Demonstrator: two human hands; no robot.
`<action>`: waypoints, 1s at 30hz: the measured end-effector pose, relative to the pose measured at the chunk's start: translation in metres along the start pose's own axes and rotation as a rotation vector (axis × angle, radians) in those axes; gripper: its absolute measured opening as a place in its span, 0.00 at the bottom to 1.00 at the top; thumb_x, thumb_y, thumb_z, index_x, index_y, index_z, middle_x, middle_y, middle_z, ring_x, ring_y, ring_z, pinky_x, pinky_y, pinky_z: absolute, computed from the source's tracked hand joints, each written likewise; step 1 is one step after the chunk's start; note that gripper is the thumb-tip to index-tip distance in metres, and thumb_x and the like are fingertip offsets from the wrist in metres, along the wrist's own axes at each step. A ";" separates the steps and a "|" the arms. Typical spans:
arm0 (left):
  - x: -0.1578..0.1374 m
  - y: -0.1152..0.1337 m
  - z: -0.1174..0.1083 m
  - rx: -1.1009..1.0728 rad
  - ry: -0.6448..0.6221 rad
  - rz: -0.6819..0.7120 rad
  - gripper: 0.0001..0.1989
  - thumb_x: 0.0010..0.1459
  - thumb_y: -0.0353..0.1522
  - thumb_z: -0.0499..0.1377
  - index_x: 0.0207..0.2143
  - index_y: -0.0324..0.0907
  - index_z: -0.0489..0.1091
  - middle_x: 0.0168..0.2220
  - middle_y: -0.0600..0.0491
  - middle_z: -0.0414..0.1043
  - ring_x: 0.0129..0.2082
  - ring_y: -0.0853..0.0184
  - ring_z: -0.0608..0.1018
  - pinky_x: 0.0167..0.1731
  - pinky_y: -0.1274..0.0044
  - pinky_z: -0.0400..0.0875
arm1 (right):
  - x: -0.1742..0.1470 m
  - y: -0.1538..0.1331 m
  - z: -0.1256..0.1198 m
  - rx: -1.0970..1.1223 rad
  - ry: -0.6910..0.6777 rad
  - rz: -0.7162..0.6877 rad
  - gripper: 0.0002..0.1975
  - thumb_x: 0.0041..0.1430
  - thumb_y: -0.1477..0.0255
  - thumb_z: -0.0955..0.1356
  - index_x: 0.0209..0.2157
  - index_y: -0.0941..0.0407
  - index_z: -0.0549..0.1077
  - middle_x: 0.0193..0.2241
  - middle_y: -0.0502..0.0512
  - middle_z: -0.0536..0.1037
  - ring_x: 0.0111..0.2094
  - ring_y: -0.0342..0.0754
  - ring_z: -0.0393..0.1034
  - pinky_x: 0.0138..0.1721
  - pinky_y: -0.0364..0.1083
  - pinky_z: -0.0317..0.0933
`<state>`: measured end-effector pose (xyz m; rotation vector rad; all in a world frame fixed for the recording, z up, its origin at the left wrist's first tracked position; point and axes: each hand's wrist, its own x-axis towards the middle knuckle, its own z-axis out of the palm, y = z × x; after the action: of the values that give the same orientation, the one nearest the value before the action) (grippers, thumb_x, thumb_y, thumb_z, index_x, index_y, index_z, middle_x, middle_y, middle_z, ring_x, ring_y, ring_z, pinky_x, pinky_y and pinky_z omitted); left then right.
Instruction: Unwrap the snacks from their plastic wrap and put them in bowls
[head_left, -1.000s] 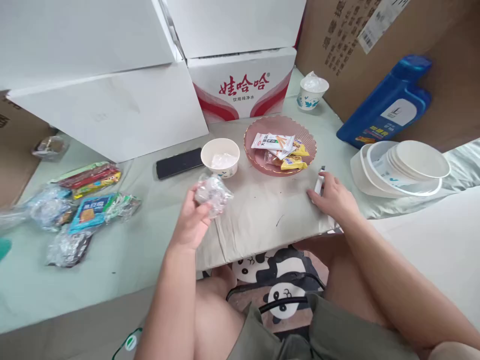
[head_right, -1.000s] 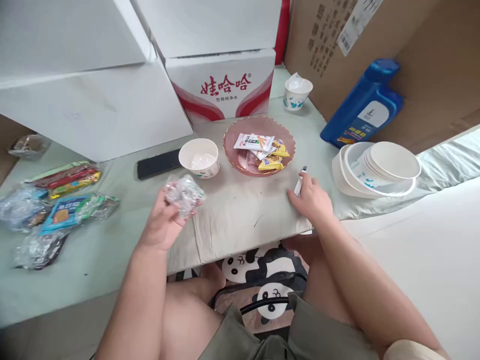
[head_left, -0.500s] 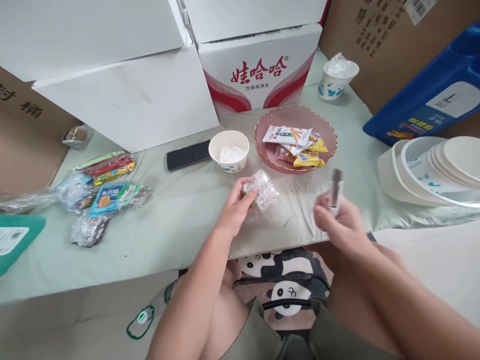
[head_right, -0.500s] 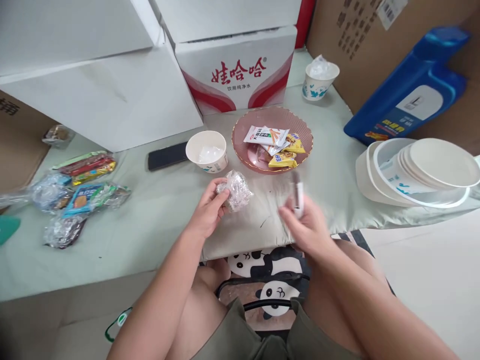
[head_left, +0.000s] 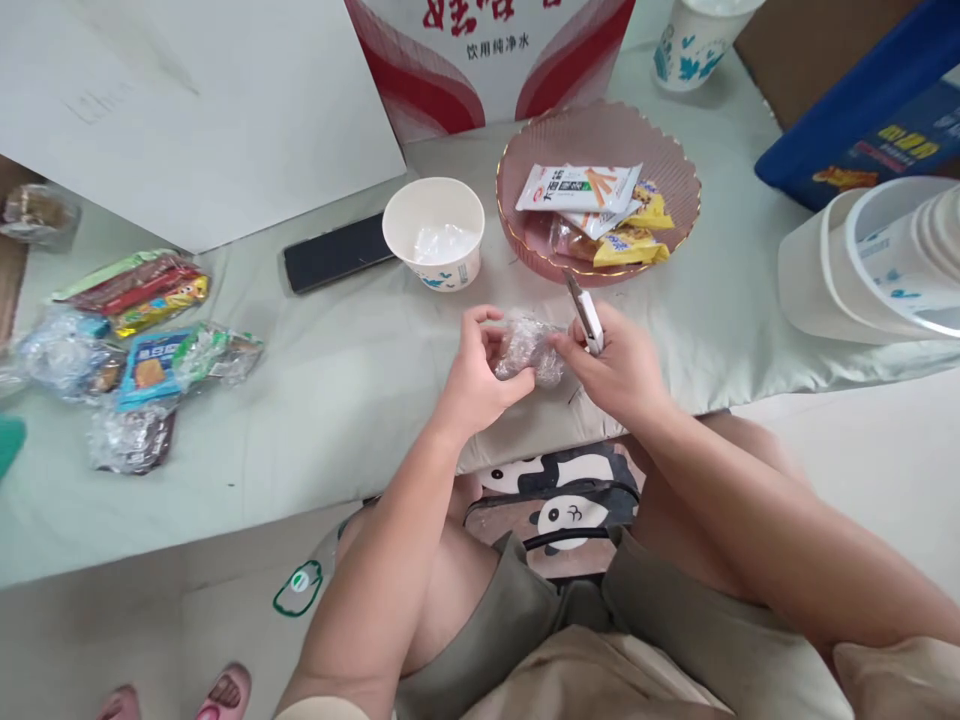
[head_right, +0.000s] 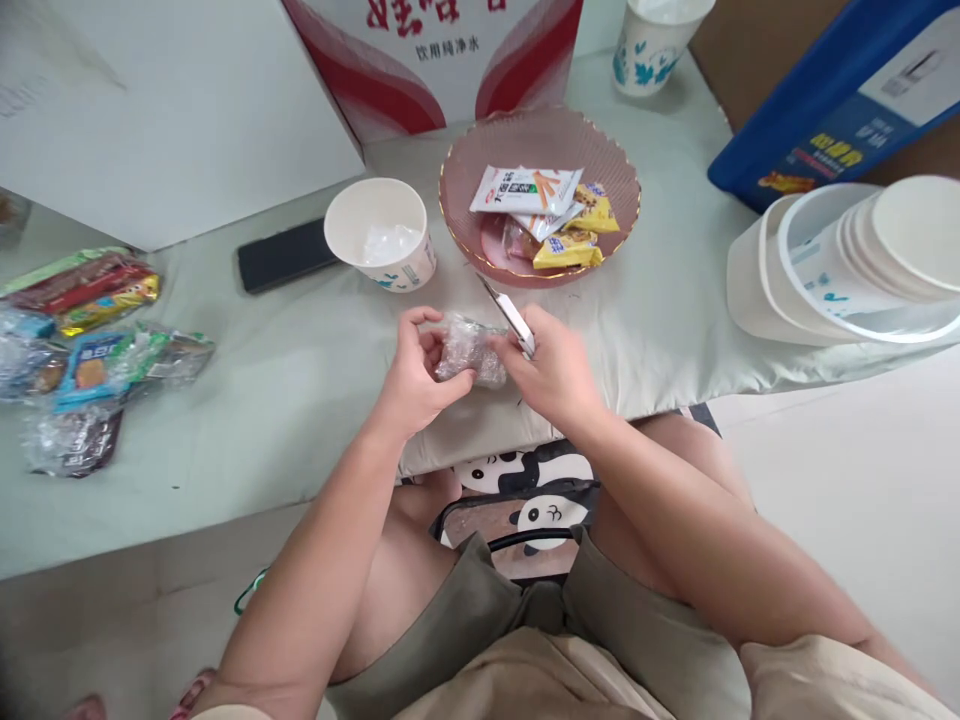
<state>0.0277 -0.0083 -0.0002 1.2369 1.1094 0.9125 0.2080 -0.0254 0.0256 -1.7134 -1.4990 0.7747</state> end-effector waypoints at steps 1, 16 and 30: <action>-0.001 0.000 0.001 0.035 -0.001 0.009 0.34 0.41 0.26 0.69 0.51 0.49 0.63 0.36 0.59 0.67 0.30 0.73 0.71 0.32 0.79 0.66 | -0.001 -0.001 0.000 0.004 -0.011 -0.015 0.14 0.58 0.64 0.69 0.25 0.52 0.59 0.22 0.46 0.64 0.26 0.43 0.56 0.30 0.46 0.51; 0.003 -0.006 0.000 -0.174 0.287 -0.075 0.21 0.54 0.49 0.70 0.34 0.42 0.70 0.27 0.58 0.68 0.26 0.73 0.69 0.27 0.80 0.64 | -0.032 0.001 0.003 0.300 -0.458 0.140 0.21 0.71 0.54 0.57 0.35 0.54 0.70 0.23 0.46 0.64 0.23 0.42 0.60 0.25 0.44 0.55; 0.014 -0.004 -0.009 -0.483 0.494 0.097 0.30 0.45 0.55 0.74 0.38 0.46 0.69 0.38 0.54 0.75 0.37 0.70 0.77 0.39 0.77 0.74 | -0.026 0.009 -0.020 -0.008 -0.575 0.095 0.21 0.68 0.57 0.60 0.28 0.55 0.72 0.18 0.47 0.67 0.19 0.43 0.60 0.22 0.45 0.53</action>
<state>0.0223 0.0063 -0.0059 0.6845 1.1171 1.5113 0.2259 -0.0546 0.0291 -1.6548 -1.7940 1.4001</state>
